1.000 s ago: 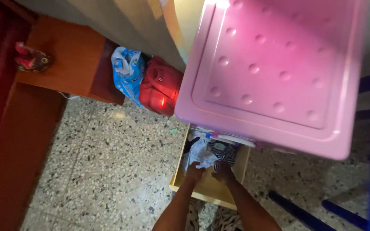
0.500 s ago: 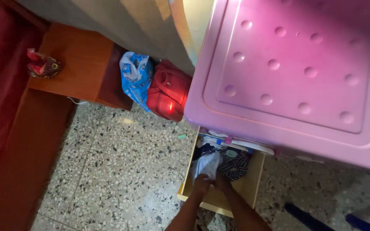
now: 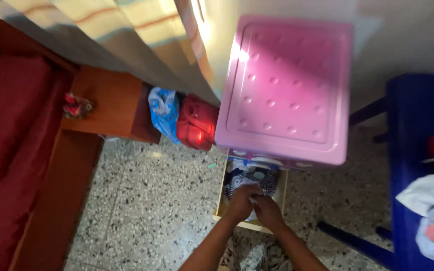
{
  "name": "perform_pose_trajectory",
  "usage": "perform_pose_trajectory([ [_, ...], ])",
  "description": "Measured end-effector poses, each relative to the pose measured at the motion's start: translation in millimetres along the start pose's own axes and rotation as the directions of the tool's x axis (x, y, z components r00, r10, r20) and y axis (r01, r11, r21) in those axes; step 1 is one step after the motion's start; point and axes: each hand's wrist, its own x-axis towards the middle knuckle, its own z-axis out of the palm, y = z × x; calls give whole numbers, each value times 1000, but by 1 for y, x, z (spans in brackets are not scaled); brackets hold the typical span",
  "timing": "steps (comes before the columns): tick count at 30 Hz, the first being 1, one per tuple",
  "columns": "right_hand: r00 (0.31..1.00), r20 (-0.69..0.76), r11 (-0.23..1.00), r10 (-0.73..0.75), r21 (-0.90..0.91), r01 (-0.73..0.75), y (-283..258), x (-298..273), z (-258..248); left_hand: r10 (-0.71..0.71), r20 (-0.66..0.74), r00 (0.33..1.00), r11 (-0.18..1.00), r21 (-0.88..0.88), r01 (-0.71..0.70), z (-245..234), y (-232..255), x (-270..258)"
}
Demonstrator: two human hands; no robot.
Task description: The recorder is sorting and organizing clothes by taking them out of a plastic drawer unit and placing them on a chair, while also folding some items.
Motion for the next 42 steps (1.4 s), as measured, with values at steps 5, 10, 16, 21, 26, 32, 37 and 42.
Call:
perform_pose_trajectory([
  [5, 962, 146, 966, 229, -157, -206, -73, -16, -122, -22, 570, 822, 951, 266, -160, -71, 112, 45],
  [10, 995, -102, 983, -20, -183, 1, -142, -47, -221, 41, 675, 737, 728, 485, -484, -121, 170, 49],
  [16, 987, -155, 840, 36, -530, -114, -204, -81, -288, 152, 573, 805, 702, 511, -496, -164, 278, 59],
  [21, 908, -404, 897, -110, -434, -84, -255, -87, -333, 358, 448, 820, 634, 528, -565, -182, 335, 67],
  [26, 873, -467, 903, -139, -422, -82, -308, -90, -375, 379, 382, 843, 666, 520, -535, -203, 390, 78],
  [32, 787, -586, 893, -193, -437, -107, -318, -94, -392, 457, 238, 857, 706, 489, -512, -203, 426, 80],
  [37, 816, -564, 860, -127, -473, -193, -339, -105, -396, 435, 196, 879, 732, 492, -472, -189, 441, 74],
  [42, 725, -660, 868, -199, -462, -183, -343, -111, -391, 328, 173, 929, 799, 474, -371, -177, 455, 67],
])
